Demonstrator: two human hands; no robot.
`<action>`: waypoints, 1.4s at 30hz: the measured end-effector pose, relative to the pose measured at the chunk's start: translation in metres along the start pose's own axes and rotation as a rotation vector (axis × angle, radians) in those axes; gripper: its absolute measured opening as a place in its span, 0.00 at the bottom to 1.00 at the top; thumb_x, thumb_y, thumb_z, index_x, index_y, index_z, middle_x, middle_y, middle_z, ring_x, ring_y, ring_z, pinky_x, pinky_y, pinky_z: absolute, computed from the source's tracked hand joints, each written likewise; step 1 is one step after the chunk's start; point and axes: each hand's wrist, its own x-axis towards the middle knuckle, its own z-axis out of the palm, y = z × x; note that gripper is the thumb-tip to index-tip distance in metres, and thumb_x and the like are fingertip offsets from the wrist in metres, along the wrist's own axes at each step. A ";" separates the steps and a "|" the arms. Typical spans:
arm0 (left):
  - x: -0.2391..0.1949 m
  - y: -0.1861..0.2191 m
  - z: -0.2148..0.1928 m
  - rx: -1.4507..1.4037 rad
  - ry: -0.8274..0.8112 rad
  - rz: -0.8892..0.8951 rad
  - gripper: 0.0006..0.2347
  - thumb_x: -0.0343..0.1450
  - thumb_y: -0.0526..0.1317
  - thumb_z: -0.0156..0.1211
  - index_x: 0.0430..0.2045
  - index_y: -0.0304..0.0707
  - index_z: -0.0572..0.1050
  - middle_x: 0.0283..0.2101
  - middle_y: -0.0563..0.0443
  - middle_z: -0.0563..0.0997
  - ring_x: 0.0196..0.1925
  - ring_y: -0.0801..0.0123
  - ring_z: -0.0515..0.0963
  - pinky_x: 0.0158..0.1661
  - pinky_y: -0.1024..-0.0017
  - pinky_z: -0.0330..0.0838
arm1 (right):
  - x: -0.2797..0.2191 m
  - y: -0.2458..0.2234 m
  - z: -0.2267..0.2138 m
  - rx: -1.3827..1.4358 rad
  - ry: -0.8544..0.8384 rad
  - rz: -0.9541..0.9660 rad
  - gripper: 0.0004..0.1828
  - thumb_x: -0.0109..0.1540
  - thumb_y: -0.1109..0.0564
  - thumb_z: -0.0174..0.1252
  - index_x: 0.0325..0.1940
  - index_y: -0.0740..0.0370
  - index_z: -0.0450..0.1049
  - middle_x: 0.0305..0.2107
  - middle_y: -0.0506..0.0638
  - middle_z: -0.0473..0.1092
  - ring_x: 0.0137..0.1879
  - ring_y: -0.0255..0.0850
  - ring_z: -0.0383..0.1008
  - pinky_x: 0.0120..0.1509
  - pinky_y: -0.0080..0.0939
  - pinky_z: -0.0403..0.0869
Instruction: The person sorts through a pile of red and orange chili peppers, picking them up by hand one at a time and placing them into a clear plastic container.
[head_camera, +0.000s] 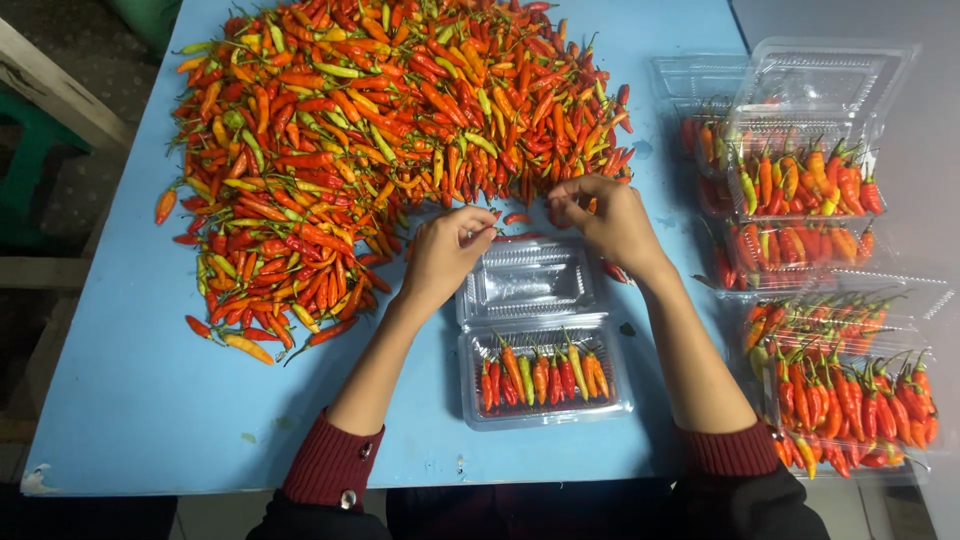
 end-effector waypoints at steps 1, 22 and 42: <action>0.007 -0.003 0.003 0.002 0.001 0.008 0.08 0.68 0.43 0.66 0.39 0.54 0.80 0.33 0.60 0.85 0.35 0.64 0.82 0.37 0.68 0.76 | 0.012 0.012 0.006 -0.001 0.007 -0.003 0.07 0.61 0.57 0.64 0.43 0.51 0.82 0.32 0.46 0.77 0.31 0.41 0.71 0.42 0.44 0.71; 0.077 -0.041 0.038 0.309 0.223 0.388 0.04 0.70 0.38 0.66 0.35 0.40 0.83 0.36 0.49 0.79 0.43 0.59 0.79 0.44 0.65 0.74 | 0.065 0.039 0.041 -0.506 0.112 -0.091 0.08 0.63 0.51 0.59 0.42 0.53 0.80 0.34 0.53 0.75 0.47 0.54 0.76 0.50 0.53 0.76; -0.059 0.073 -0.064 -0.239 -0.809 -0.127 0.06 0.68 0.38 0.66 0.35 0.40 0.84 0.34 0.49 0.87 0.38 0.66 0.83 0.41 0.68 0.75 | -0.075 -0.086 -0.023 0.218 -0.674 -0.153 0.10 0.58 0.64 0.62 0.43 0.66 0.82 0.33 0.63 0.79 0.44 0.59 0.79 0.57 0.60 0.72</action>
